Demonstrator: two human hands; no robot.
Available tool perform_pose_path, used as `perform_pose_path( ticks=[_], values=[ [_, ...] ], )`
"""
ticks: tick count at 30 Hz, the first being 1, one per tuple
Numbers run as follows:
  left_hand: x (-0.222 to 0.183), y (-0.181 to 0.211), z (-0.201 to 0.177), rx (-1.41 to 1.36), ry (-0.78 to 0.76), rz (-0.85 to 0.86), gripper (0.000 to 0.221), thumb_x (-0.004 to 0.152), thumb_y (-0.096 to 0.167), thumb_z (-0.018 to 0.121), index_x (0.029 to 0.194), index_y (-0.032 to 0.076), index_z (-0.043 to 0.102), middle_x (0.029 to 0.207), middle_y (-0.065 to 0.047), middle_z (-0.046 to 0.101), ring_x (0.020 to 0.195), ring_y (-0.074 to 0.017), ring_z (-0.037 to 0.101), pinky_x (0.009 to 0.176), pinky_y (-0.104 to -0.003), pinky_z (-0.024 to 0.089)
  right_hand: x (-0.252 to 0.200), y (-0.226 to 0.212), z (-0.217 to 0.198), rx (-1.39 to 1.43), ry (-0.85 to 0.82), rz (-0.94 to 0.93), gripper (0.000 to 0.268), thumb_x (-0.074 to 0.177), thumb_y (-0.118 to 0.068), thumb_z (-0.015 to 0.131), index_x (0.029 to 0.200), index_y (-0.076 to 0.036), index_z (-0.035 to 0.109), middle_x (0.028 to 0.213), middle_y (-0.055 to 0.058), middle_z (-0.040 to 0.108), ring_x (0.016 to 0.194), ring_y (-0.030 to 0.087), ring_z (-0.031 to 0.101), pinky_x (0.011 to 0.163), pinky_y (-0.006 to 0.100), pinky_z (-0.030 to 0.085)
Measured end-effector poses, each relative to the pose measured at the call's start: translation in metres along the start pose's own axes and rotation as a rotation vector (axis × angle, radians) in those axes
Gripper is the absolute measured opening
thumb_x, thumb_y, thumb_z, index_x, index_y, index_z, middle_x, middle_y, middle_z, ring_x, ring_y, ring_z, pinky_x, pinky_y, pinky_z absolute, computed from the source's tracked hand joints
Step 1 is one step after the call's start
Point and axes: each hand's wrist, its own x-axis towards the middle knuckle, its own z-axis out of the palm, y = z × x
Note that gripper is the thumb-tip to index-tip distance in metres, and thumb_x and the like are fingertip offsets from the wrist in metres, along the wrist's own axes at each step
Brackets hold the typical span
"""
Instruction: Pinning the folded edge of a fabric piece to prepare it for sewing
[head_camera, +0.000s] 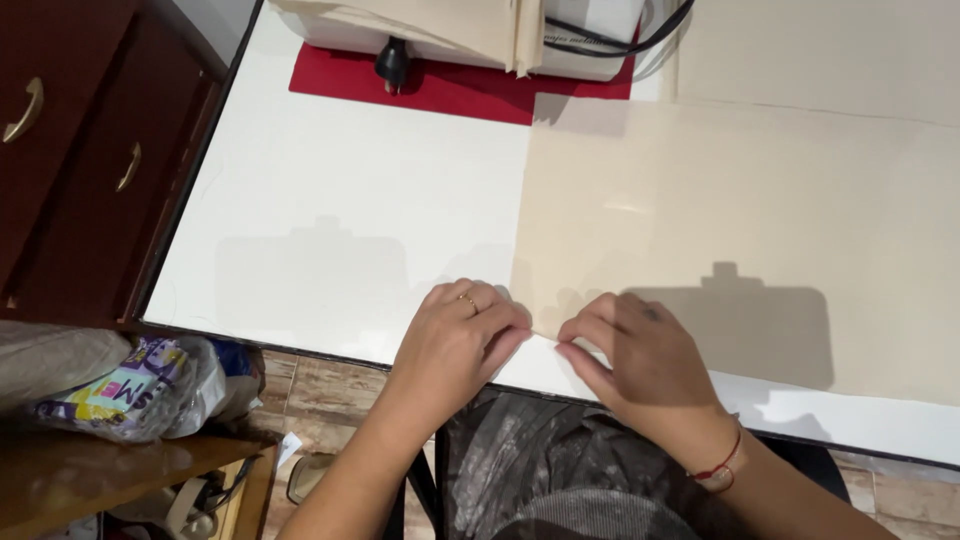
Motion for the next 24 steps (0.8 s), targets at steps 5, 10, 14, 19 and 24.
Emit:
perform_pose_path(
  ticks=[5,10,14,19,24],
  values=[
    [0.0,-0.003,0.002,-0.018,-0.021,-0.13,0.008,0.095,0.021,0.073,0.098,0.014,0.072,0.096,0.003,0.07,0.094,-0.0218,0.062,0.091,-0.041,0.043,0.004,0.002,0.002,0.01,-0.04,0.102,0.008,0.094,-0.023,0.07,0.097,-0.016,0.068,0.089,0.0,0.063,0.087,0.024,0.062,0.08,0.038,0.049],
    [0.002,0.003,0.008,-0.052,-0.012,-0.259,0.008,0.088,0.021,0.073,0.082,0.018,0.071,0.073,0.0,0.06,0.086,-0.024,0.061,0.095,-0.044,0.041,0.007,0.001,0.015,-0.042,0.007,0.253,0.01,0.086,-0.026,0.075,0.087,-0.028,0.066,0.081,-0.01,0.061,0.084,0.018,0.069,0.077,0.034,0.052],
    [0.005,0.006,0.008,-0.059,0.027,-0.296,0.011,0.087,0.016,0.072,0.076,0.015,0.068,0.071,-0.002,0.057,0.086,-0.0266,0.06,0.094,-0.045,0.038,0.011,-0.001,0.015,-0.013,-0.012,0.309,0.012,0.085,-0.027,0.076,0.081,-0.028,0.065,0.076,-0.01,0.061,0.081,0.019,0.069,0.076,0.035,0.051],
    [0.003,0.006,0.008,-0.041,0.043,-0.308,0.012,0.085,0.015,0.073,0.075,0.014,0.067,0.071,-0.003,0.057,0.087,-0.0278,0.059,0.091,-0.045,0.037,0.013,-0.004,0.016,-0.045,0.011,0.301,0.014,0.084,-0.027,0.077,0.079,-0.027,0.064,0.074,-0.009,0.06,0.079,0.019,0.069,0.074,0.035,0.051],
    [0.003,0.006,0.01,-0.019,0.053,-0.298,0.012,0.084,0.015,0.075,0.076,0.014,0.066,0.072,-0.002,0.057,0.088,-0.0275,0.059,0.09,-0.045,0.037,0.016,-0.005,0.015,-0.045,0.018,0.315,0.014,0.082,-0.025,0.077,0.076,-0.025,0.064,0.072,-0.008,0.06,0.077,0.019,0.068,0.072,0.035,0.051]
  ],
)
